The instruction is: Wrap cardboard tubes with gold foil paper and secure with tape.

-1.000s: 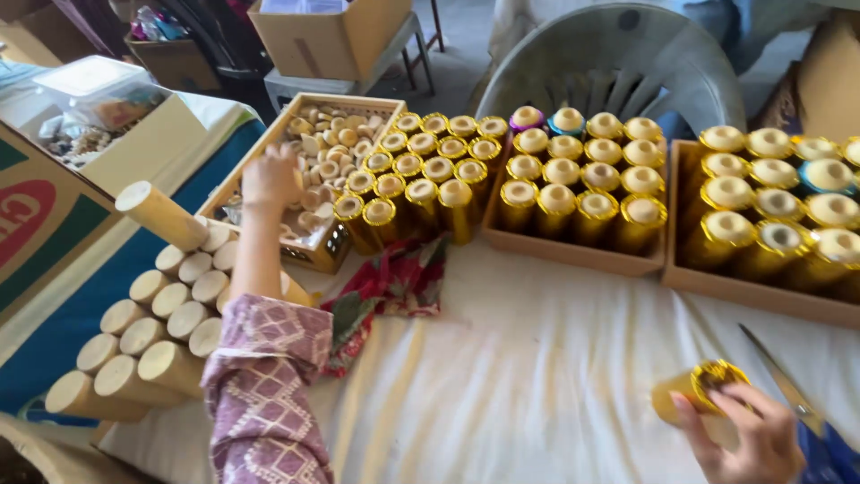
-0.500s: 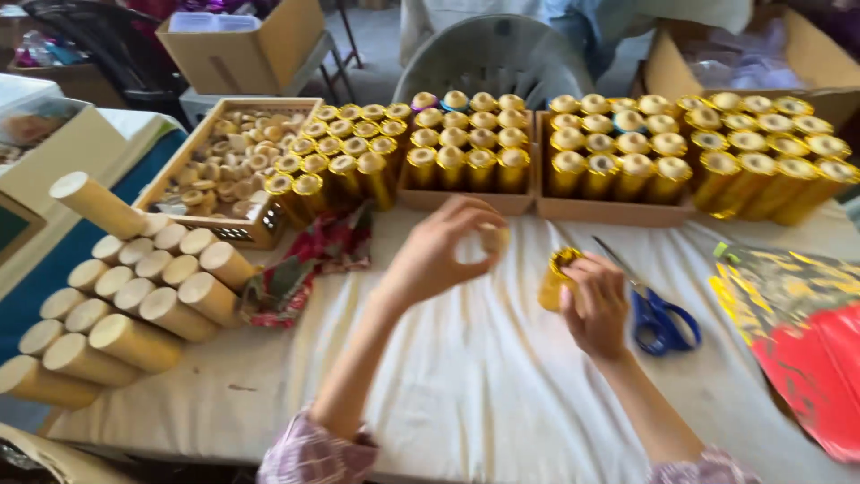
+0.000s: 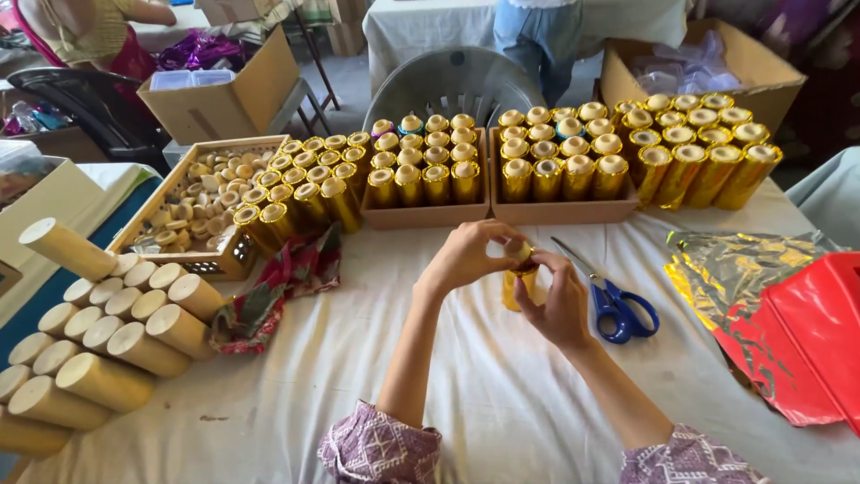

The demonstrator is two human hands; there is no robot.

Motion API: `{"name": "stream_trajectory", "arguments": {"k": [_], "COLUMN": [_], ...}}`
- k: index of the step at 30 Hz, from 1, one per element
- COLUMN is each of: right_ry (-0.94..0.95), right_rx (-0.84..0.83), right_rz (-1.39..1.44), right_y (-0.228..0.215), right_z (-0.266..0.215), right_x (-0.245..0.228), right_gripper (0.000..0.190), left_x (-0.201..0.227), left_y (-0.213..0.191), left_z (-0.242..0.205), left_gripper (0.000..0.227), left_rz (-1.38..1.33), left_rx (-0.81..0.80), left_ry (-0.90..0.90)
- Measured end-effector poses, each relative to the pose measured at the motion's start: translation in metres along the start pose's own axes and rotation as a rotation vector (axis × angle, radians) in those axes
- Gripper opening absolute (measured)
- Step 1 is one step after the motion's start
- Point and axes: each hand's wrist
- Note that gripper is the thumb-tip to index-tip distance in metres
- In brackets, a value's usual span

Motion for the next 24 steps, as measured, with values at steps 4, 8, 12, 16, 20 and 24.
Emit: {"name": "stream_trajectory", "arguments": {"k": [4,8,12,16,20,24], "right_ry": [-0.039,-0.009,-0.012,-0.041,-0.023,-0.001], "right_rx": [-0.014,-0.030,-0.016,-0.049,-0.059,-0.090], "right_rz": [-0.041,-0.008,0.097,0.059,0.053,-0.025], "right_y": [0.001,-0.002,-0.002,-0.005,-0.006,-0.007], "right_z": [-0.002,0.004,0.013,0.016,0.013,0.014], "right_x": [-0.002,-0.006,-0.015,-0.016,-0.014,-0.015], "right_gripper": [0.042,0.046,0.059,0.059,0.051,0.041], "left_x": [-0.012,-0.020,-0.016,-0.020,-0.013,0.003], "left_y": [0.002,0.005,0.003,0.008,0.008,-0.007], "left_z": [0.004,0.006,0.004,0.006,0.005,0.004], "left_gripper": [0.040,0.042,0.044,0.047,0.051,0.068], "left_rz": [-0.103,-0.120,-0.154,-0.214,-0.199,-0.140], "left_rx": [-0.069,-0.083,-0.095,-0.092,-0.100,-0.074], "left_ry": [0.021,0.043,0.044,0.049,0.043,-0.046]}}
Point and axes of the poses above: each hand's wrist, its own z-axis towards the middle knuckle, its own y-axis out of the palm, x = y × z, and after that the axes turned 15 degrees about z, right-handed
